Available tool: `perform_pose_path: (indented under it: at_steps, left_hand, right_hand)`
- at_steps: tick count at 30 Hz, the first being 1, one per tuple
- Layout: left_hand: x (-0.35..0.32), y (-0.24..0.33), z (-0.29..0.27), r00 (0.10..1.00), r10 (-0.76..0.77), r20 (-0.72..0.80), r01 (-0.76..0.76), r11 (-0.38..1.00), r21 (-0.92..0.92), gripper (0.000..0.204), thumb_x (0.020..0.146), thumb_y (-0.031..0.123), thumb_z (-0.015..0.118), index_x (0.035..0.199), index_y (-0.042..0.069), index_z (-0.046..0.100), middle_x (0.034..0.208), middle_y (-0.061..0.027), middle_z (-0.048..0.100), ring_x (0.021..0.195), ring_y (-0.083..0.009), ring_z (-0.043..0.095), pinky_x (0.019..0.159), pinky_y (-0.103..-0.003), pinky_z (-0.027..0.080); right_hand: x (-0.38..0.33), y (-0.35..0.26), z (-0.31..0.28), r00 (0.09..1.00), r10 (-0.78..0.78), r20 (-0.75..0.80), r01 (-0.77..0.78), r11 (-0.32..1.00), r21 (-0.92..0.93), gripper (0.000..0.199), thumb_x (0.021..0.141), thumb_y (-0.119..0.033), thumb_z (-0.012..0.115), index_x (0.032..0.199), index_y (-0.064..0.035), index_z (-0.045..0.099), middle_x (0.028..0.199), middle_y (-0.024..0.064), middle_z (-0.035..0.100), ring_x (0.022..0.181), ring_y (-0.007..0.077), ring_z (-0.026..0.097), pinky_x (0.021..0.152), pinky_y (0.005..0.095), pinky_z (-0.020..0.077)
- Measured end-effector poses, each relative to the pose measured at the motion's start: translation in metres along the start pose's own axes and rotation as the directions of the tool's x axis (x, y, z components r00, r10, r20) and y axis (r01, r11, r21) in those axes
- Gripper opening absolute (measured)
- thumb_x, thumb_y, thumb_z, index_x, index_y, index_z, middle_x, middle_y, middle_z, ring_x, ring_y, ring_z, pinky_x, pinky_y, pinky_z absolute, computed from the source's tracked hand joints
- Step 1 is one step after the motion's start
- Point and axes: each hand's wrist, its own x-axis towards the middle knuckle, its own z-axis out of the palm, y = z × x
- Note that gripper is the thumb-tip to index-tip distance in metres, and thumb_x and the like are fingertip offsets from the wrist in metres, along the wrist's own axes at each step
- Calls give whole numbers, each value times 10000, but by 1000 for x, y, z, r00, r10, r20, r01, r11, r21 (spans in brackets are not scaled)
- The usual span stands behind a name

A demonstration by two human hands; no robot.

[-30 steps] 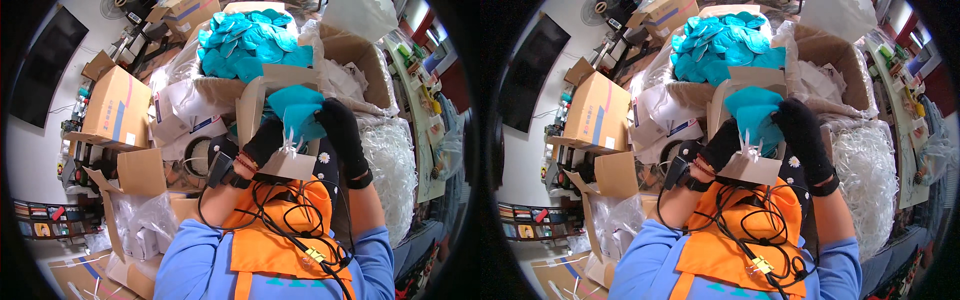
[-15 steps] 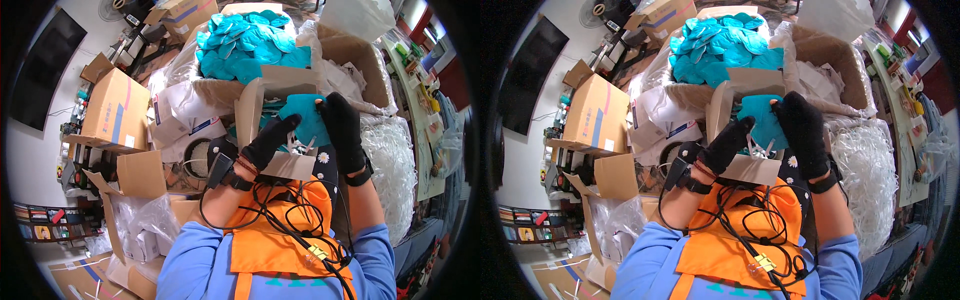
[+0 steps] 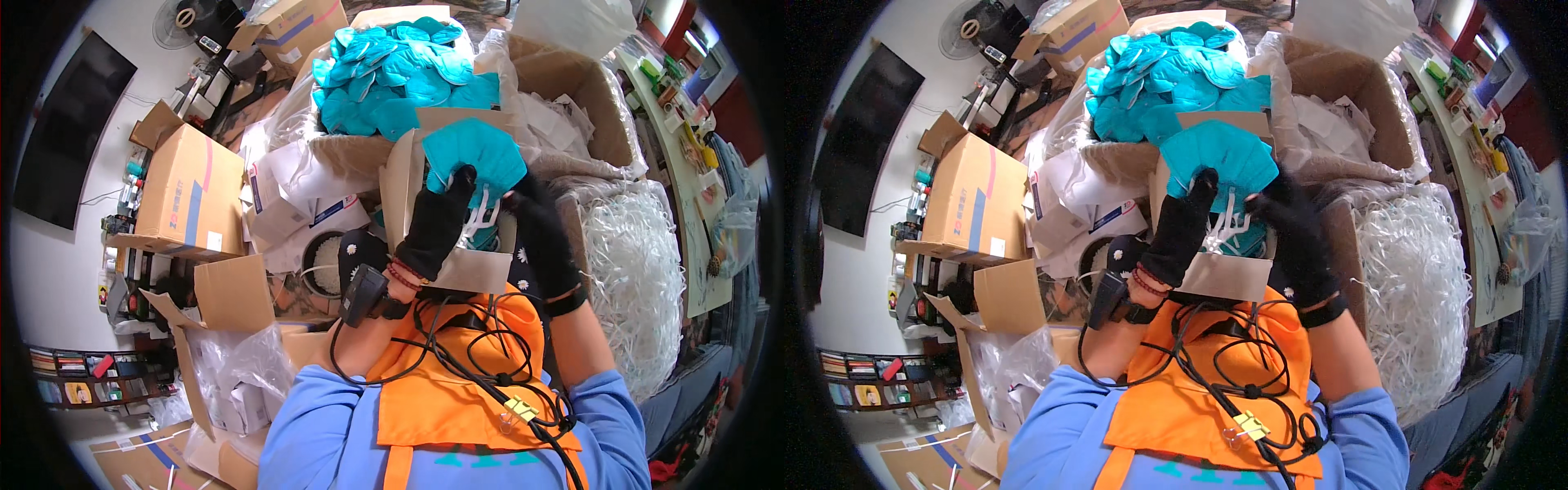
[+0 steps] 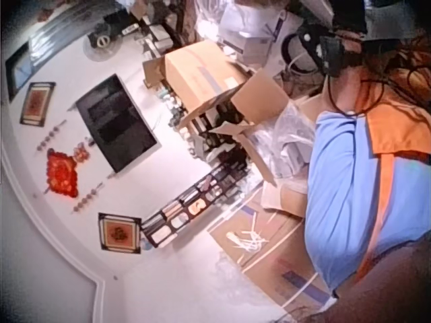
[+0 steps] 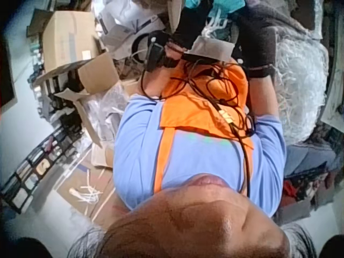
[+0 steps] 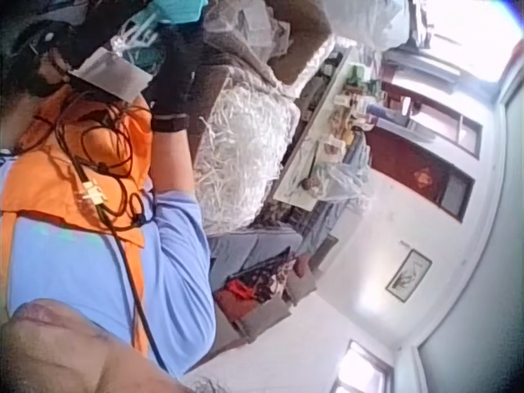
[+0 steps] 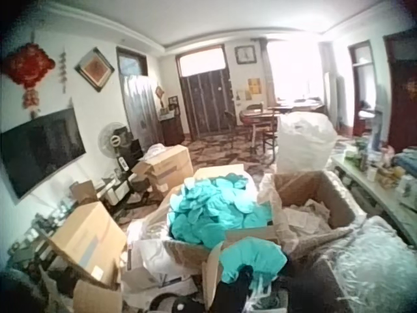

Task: The person is packing and inspecting individual face masks in a cluttered workspace.

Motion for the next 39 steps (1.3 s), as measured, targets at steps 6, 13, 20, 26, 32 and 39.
perform_pose_path:
  at_steps: [6, 13, 20, 26, 32, 39]
  left_hand:
    - [-2, 10, -6, 980, 151, -131, -146, 988, 50, 271, 896, 305, 570, 933, 39, 605, 730, -110, 617, 653, -245, 585, 589, -355, 434]
    - [8, 4, -24, 992, 5, -129, -8, 1000, -21, 258, 937, 254, 540, 1023, 13, 565, 906, -27, 580, 747, -116, 514, 653, -313, 435]
    - [4, -8, -8, 842, 516, -156, -442, 827, 348, 227, 900, 232, 564, 999, 30, 591, 820, -152, 614, 726, -293, 609, 646, -352, 469]
    - [4, -33, -31, 906, 422, 32, -414, 867, 278, 209, 903, 121, 531, 1085, 39, 590, 799, -149, 629, 636, -280, 623, 537, -333, 465]
    - [-15, -35, -29, 902, 280, 329, -335, 934, 125, 191, 878, 259, 607, 950, 83, 589, 656, -28, 549, 509, -121, 513, 466, -287, 411]
    - [-64, -40, 6, 956, -186, 227, 176, 982, 66, 245, 869, 236, 620, 1015, 45, 579, 856, -75, 577, 722, -144, 558, 608, -331, 448]
  right_hand:
    - [-10, 25, -14, 976, 217, 18, -198, 918, -343, 343, 802, -149, 617, 1117, -15, 595, 1035, 17, 622, 789, 156, 604, 680, 286, 486]
    - [-4, 8, -3, 979, 185, 80, -168, 969, -180, 474, 763, -87, 648, 1217, -9, 534, 1091, 64, 592, 965, 135, 536, 867, 285, 431]
    - [-4, 15, 23, 982, 188, 24, -186, 979, -80, 373, 792, -123, 616, 1134, -6, 524, 937, 32, 573, 852, 113, 569, 789, 263, 457]
    - [-11, 7, -6, 882, 455, 120, -395, 854, -338, 291, 897, -308, 535, 857, -45, 653, 542, -17, 489, 463, 59, 447, 461, 209, 354]
    - [-27, 10, -8, 882, 471, 21, -417, 800, -431, 337, 900, -336, 536, 809, -35, 657, 544, -20, 479, 454, 83, 452, 448, 225, 365]
    - [-27, 24, -33, 973, 212, -93, -216, 976, -30, 164, 905, -185, 507, 874, -58, 607, 714, -7, 546, 631, 130, 540, 560, 297, 442]
